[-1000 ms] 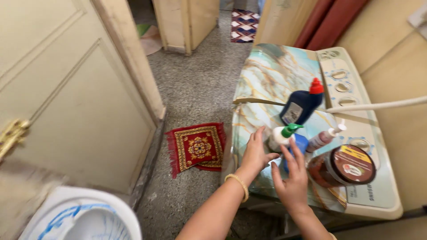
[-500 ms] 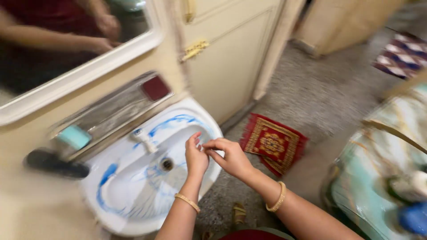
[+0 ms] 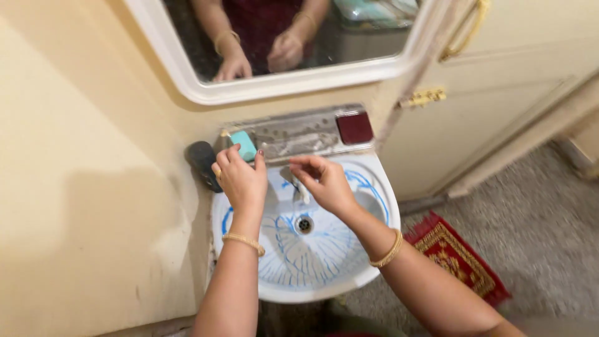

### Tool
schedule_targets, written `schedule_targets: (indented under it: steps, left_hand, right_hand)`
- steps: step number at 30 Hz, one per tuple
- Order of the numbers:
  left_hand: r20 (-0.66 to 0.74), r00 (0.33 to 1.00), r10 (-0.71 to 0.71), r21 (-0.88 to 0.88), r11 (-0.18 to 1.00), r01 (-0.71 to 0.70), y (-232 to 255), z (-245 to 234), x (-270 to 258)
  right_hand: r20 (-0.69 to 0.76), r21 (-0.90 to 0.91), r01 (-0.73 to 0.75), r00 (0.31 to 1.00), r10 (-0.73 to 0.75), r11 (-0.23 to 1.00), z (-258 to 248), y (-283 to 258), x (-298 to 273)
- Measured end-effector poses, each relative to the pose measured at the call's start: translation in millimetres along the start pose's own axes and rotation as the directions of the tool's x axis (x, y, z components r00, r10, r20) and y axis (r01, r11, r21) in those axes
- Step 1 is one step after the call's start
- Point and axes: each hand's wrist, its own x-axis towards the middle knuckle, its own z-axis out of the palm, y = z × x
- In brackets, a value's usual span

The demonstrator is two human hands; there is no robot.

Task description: The person pours blue liquid cleaner into a bathroom sink and then uses a blue sponge to scrub the sink basin and faucet. They move various toiletries from the sink area to a nearby washing machine to clear the workspace before scrubbing.

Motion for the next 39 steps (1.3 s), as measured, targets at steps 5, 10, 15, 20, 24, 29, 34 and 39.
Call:
schedule_targets:
  steps: [5,10,15,20,24,29,34,39]
  left_hand:
    - [0.132,0.966,-0.221,0.407,0.901,0.150,6.1,19.4,52.3]
    - [0.116,0.950,-0.292,0.481,0.853,0.203,-6.1,39.0,62.0]
    - [0.117,0.936,-0.331,0.376,0.887,0.266,-15.2,43.1,64.7]
    - [0.090,0.922,-0.376,0.176,0.918,0.356,-8.8,31.6,56.1]
    - [0.250,0.824,-0.508,-0.294,0.771,0.564,-6.2,23.2,35.6]
    - [0.746,0.550,-0.376,-0.585,0.026,0.811,-0.7,11.5,4.4]
    - [0.727,0.643,-0.241,-0.574,0.302,0.761,18.0,-4.1,-21.7]
    - [0.634,0.718,-0.286,-0.546,0.491,0.679,39.7,-7.1,-36.8]
  right_hand:
    - [0.050,-0.135,0.214,0.977,-0.209,0.967,-25.4,9.1,30.0]
    - [-0.231,-0.537,0.106,0.936,-0.267,0.837,-108.1,36.3,59.9]
    - [-0.230,-0.653,-0.024,0.958,-0.169,0.757,-150.2,55.8,84.1]
    - [-0.212,-0.551,-0.058,0.975,-0.073,0.832,-148.6,57.3,87.9]
    - [-0.190,-0.487,0.019,0.974,-0.127,0.873,-140.1,40.1,86.3]
    - [-0.084,-0.467,0.063,0.990,-0.115,0.882,-126.2,24.7,63.6]
    - [0.047,0.254,-0.149,0.989,0.142,0.956,-69.2,41.9,29.4]
    - [0.254,0.599,-0.510,0.852,0.458,0.617,-20.1,47.8,8.4]
